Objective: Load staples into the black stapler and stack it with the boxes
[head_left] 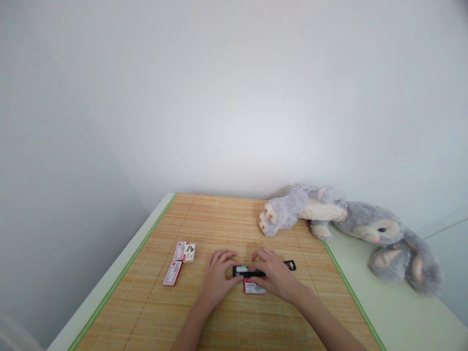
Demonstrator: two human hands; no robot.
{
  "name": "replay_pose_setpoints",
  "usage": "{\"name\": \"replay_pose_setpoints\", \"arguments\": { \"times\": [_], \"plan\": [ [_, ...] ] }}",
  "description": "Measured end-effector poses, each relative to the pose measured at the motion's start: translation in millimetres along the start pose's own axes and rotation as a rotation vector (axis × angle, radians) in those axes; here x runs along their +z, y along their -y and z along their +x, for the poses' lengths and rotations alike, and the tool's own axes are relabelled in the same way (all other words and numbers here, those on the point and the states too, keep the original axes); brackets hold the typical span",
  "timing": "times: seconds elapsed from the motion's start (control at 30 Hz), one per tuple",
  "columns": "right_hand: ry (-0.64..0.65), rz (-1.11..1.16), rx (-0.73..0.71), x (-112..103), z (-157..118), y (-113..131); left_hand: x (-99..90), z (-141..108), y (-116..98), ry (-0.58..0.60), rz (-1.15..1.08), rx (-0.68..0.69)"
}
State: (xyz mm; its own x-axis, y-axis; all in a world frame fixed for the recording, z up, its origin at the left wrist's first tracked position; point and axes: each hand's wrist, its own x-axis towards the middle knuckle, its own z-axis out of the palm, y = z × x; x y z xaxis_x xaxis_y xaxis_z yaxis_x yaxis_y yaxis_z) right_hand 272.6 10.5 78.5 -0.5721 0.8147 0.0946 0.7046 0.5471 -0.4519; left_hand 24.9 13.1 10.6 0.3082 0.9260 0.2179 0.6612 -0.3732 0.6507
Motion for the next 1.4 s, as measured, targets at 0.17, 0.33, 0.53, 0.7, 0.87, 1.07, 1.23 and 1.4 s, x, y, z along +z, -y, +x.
{"name": "replay_pose_setpoints", "arguments": {
  "times": [0.17, 0.33, 0.53, 0.7, 0.87, 1.07, 1.23, 1.4],
  "plan": [
    [-0.020, -0.060, 0.218, -42, -33, -37, -0.3, 0, 1, 0.006, -0.002, -0.004],
    [0.114, 0.214, 0.388, -62, -57, -73, -1.1, 0, 0, 0.003, 0.001, 0.005],
    [0.021, 0.546, 0.319, -47, -30, -48, -0.3, 0, 0, 0.001, 0.002, 0.015],
    [-0.008, 0.445, 0.177, -31, 3, -13, -0.4, -2, -1, 0.009, 0.004, 0.018],
    [0.049, 0.197, 0.110, -13, 24, 5, -1.5, -2, -3, 0.013, -0.007, 0.013],
    [0.060, 0.099, 0.117, 6, 34, 11, -2.2, 1, -2, 0.028, -0.001, 0.017],
    [0.022, 0.087, 0.144, 6, 25, 2, -6.7, -18, -8, -0.055, -0.045, -0.015],
    [-0.074, 0.136, 0.204, 4, 15, -15, -2.8, -38, -47, 0.110, -0.059, 0.099]
  ]
}}
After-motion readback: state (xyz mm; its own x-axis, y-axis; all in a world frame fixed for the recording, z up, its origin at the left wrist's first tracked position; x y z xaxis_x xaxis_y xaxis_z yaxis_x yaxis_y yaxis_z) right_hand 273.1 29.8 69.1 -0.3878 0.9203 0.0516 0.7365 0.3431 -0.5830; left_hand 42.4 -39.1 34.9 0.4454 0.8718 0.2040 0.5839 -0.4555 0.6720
